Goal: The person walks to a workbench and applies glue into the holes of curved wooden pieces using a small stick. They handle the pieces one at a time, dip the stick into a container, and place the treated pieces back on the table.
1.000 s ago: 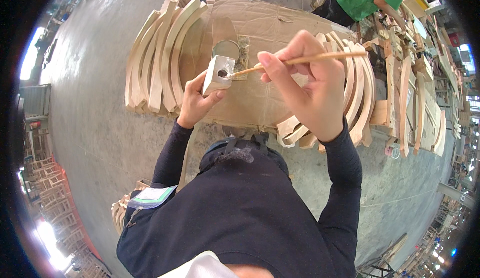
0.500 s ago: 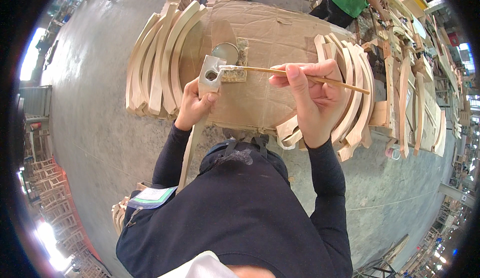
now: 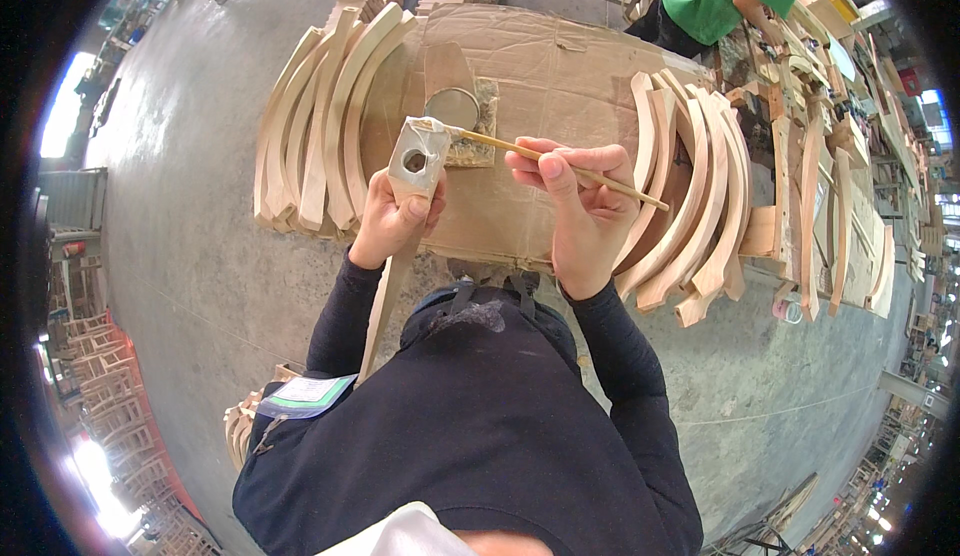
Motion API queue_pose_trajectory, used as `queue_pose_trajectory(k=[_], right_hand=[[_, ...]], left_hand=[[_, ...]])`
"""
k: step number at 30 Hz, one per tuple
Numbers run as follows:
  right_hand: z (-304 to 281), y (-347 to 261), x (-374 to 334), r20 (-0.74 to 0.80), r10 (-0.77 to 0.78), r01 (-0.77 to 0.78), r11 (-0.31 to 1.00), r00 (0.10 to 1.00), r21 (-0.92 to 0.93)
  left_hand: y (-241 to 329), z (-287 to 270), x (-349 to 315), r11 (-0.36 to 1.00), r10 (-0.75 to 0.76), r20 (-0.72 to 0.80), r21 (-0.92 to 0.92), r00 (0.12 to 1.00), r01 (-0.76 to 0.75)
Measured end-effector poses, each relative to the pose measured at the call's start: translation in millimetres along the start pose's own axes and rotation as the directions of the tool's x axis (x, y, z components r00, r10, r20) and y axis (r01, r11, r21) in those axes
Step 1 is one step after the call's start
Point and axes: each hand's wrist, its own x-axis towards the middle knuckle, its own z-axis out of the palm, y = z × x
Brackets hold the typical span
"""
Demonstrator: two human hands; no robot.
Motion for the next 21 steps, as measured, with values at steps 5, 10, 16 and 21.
queue_pose_trajectory(k=[5,10,16,21], right_hand=[[-7.7,-3.8,-1.6,-0.002,0.036,-0.036,0.999,0.999,-0.002],[-13.5,-7.5,-4.8,-0.041,0.014,-0.013,1.0,0.999,0.02],[-6.0,-15.1,-15.5,0.037,-0.024,0.023,0.999,0.999,0.035],[7.1,-6.9,-20.1,0.127,-0.032,0.032,0.999,0.991,0.007]], left_hand=[[3.7,-0.8,0.8,1.0,-0.013,0.014,0.022,1.0,0.013],[0.9,-2.1,1.9,1.0,-0.003,0.025,0.022,1.0,0.002],[-3.9,-4.5,4.0,1.0,0.0,0.035,-0.03,0.999,0.001],[-4.3,-2.5,3.1,1.0,-0.002,0.032,-0.009,0.999,0.002]])
